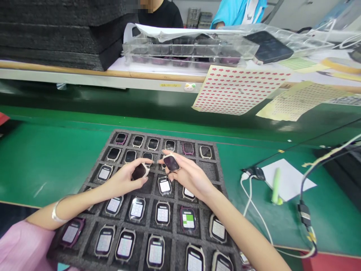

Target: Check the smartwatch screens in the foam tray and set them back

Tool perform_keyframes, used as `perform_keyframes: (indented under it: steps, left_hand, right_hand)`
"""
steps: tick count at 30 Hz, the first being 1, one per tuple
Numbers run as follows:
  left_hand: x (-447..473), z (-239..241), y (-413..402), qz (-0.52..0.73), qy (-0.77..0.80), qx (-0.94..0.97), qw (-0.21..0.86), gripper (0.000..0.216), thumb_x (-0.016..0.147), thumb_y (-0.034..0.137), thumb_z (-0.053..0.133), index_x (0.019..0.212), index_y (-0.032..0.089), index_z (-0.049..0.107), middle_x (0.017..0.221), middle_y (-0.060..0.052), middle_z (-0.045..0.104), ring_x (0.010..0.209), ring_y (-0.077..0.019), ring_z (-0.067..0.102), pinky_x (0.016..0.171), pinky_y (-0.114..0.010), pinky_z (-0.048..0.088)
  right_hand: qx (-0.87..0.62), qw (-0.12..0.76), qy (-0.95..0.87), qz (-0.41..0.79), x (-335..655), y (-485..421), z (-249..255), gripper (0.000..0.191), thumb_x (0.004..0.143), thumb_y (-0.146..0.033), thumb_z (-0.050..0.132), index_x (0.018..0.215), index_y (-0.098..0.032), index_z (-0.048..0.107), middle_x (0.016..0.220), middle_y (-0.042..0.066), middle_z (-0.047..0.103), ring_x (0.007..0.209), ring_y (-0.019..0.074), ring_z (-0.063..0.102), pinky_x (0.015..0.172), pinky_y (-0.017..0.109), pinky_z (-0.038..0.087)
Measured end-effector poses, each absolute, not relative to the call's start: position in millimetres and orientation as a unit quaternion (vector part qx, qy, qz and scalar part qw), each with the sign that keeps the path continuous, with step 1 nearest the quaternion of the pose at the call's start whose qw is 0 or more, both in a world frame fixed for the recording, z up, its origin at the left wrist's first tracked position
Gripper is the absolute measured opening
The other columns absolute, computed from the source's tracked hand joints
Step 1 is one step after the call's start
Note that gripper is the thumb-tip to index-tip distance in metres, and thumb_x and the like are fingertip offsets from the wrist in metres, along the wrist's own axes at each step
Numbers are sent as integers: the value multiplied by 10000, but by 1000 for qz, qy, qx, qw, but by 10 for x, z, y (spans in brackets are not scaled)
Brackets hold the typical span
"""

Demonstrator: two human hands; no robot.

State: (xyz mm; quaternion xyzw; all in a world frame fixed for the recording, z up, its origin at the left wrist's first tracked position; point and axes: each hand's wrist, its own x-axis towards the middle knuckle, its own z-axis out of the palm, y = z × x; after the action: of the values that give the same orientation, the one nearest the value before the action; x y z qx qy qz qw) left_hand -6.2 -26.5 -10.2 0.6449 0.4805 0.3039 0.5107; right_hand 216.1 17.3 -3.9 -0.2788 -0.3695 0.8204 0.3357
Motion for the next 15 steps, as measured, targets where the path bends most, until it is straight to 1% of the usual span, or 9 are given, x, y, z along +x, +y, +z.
perform_keyframes:
  steps: [4, 6, 8, 9, 11, 15]
  left_hand:
    - [-62, -149, -263, 319, 482, 648, 495, 442, 778, 187, 595, 1210, 190, 500, 742, 24, 532, 647, -138, 484, 608, -247, 391]
    - [-61, -155, -258, 330, 473, 653, 492, 445, 783, 177, 597, 1217, 186, 497, 844, -5, 590, 739, -156, 538, 689, -265, 429]
    - [-61, -155, -251, 340, 462, 655, 492, 446, 786, 160, 591, 1220, 181, 493, 987, -36, 618, 856, -174, 566, 800, -291, 437]
    - [-62, -155, -248, 342, 460, 655, 493, 448, 786, 155, 588, 1223, 179, 490, 1034, -45, 618, 889, -178, 568, 833, -299, 432]
    - [-65, -158, -245, 340, 460, 654, 496, 458, 788, 156, 585, 1233, 179, 483, 1057, -49, 618, 903, -181, 570, 845, -303, 429]
    - [-72, -169, -253, 335, 467, 655, 490, 458, 784, 166, 588, 1231, 181, 489, 1039, -46, 615, 889, -183, 566, 824, -299, 429]
  right_hand:
    - [-279, 335, -397, 808, 2180, 168, -29, 362, 883, -260, 626, 1232, -167, 607, 1153, 124, 613, 864, 166, 565, 692, 254, 455]
    - [-282, 333, -420, 796, 2190, 166, -28, 401, 840, -245, 684, 1231, -195, 610, 1123, 97, 624, 909, 177, 579, 757, 275, 461]
    - [-278, 321, -441, 791, 2198, 162, -29, 454, 808, -238, 722, 1244, -217, 599, 1069, 77, 644, 925, 182, 591, 802, 294, 460]
    - [-271, 311, -449, 792, 2201, 159, -32, 476, 802, -245, 730, 1256, -223, 588, 1048, 72, 651, 923, 183, 597, 813, 303, 461]
    - [-256, 285, -461, 801, 2206, 151, -39, 496, 808, -268, 726, 1276, -224, 569, 1036, 72, 654, 918, 183, 603, 817, 316, 463]
    - [-238, 225, -479, 814, 2222, 141, -67, 421, 836, -302, 696, 1225, -162, 614, 988, 88, 663, 869, 172, 600, 789, 300, 460]
